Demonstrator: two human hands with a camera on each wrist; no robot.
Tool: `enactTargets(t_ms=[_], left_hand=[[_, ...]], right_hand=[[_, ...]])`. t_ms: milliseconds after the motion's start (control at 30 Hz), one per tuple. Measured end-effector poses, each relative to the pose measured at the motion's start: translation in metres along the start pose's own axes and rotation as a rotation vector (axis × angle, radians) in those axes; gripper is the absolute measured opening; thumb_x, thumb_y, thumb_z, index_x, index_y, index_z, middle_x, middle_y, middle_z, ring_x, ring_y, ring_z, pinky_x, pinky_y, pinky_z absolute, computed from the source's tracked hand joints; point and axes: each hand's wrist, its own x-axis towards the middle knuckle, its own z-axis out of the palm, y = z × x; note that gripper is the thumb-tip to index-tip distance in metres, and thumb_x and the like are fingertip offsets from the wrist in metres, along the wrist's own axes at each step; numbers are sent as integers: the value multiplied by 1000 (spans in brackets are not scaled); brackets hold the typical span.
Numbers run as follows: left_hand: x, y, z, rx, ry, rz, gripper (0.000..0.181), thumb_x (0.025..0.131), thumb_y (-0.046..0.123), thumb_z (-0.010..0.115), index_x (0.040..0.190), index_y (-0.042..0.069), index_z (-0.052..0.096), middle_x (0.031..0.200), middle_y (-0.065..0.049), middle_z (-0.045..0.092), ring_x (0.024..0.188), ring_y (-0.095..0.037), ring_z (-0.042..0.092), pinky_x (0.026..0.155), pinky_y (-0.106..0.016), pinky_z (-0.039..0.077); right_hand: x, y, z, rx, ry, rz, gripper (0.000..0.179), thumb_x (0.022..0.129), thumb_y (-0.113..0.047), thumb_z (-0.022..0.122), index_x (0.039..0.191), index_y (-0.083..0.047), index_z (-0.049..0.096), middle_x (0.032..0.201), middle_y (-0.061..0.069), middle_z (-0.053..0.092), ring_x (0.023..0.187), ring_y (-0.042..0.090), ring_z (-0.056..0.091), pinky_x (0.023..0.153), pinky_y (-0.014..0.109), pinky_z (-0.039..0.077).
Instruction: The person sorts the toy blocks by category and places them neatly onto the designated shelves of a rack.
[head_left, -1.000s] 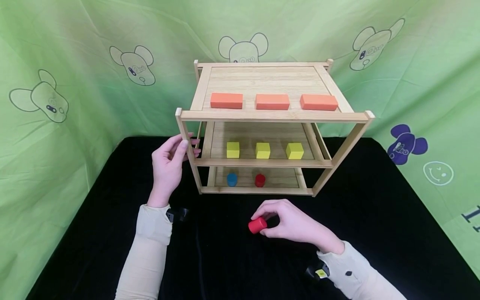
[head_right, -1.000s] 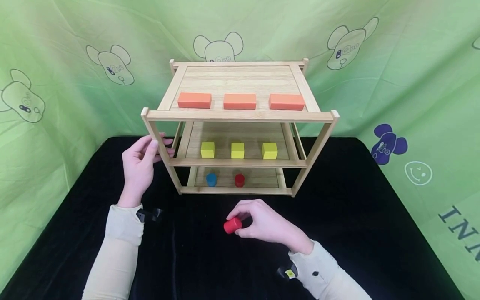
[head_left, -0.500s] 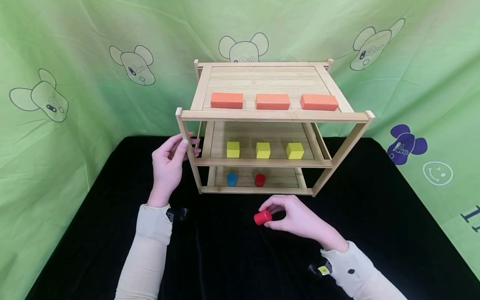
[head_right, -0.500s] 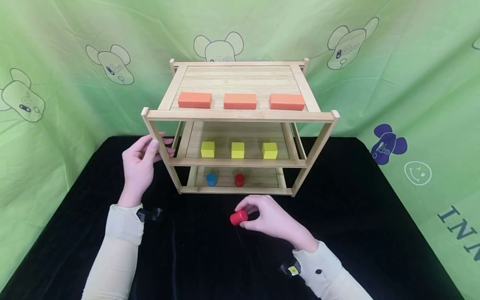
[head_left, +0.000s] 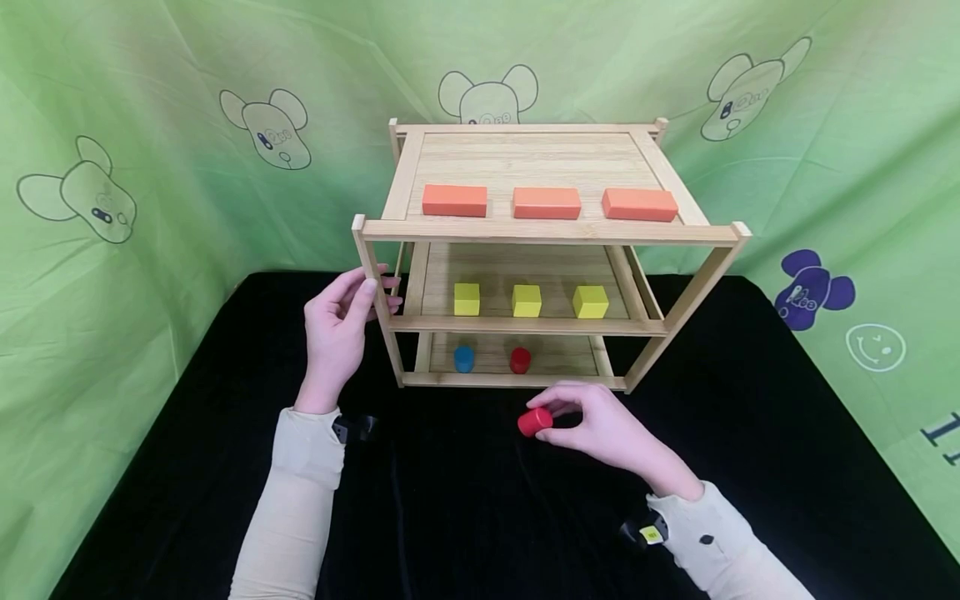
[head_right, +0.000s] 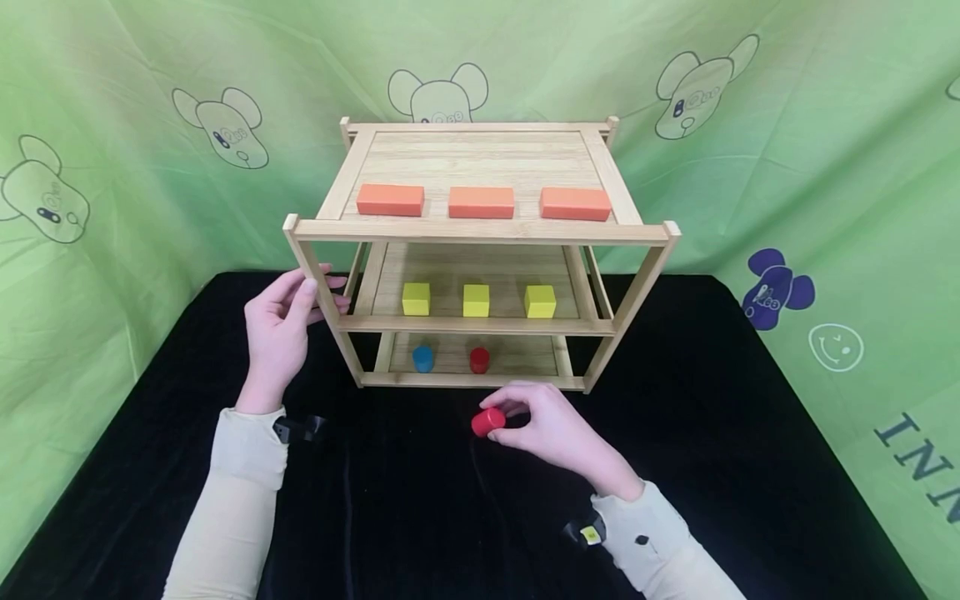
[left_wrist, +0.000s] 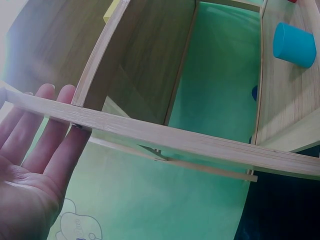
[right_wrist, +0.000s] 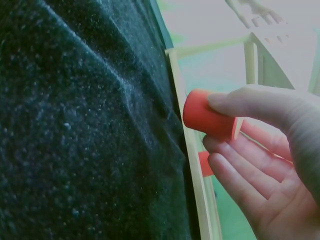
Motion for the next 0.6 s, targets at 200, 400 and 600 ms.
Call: enactTargets(t_ms=[200, 400, 600], left_hand=[[-1, 1, 0, 22, -8, 4, 27, 105, 7, 57, 123, -11, 66, 105, -30, 70, 80, -27, 74, 77, -39, 61], [0, 0, -1, 21, -14, 2, 26, 106, 9, 56, 122, -7, 68, 106, -28, 71, 81, -27, 75, 79, -38, 61], [0, 0, -1, 40, -11, 3, 26, 106, 10, 57, 122, -7, 68, 105, -27, 71, 81, -26, 74, 78, -38, 61]], right_hand=[[-1, 3, -1, 0, 49, 5, 34, 85, -10, 84, 118, -10, 74, 109, -8, 71, 96, 10, 69, 87, 42, 58], [-1, 6, -1, 43, 114, 28, 36, 84, -10, 85, 118, -7, 72, 106, -4, 71, 94, 12, 69, 85, 42, 59], [-1, 9, -1, 69, 176, 22, 33, 83, -9, 86, 113, -9, 72, 105, -1, 72, 94, 16, 70, 84, 42, 59]])
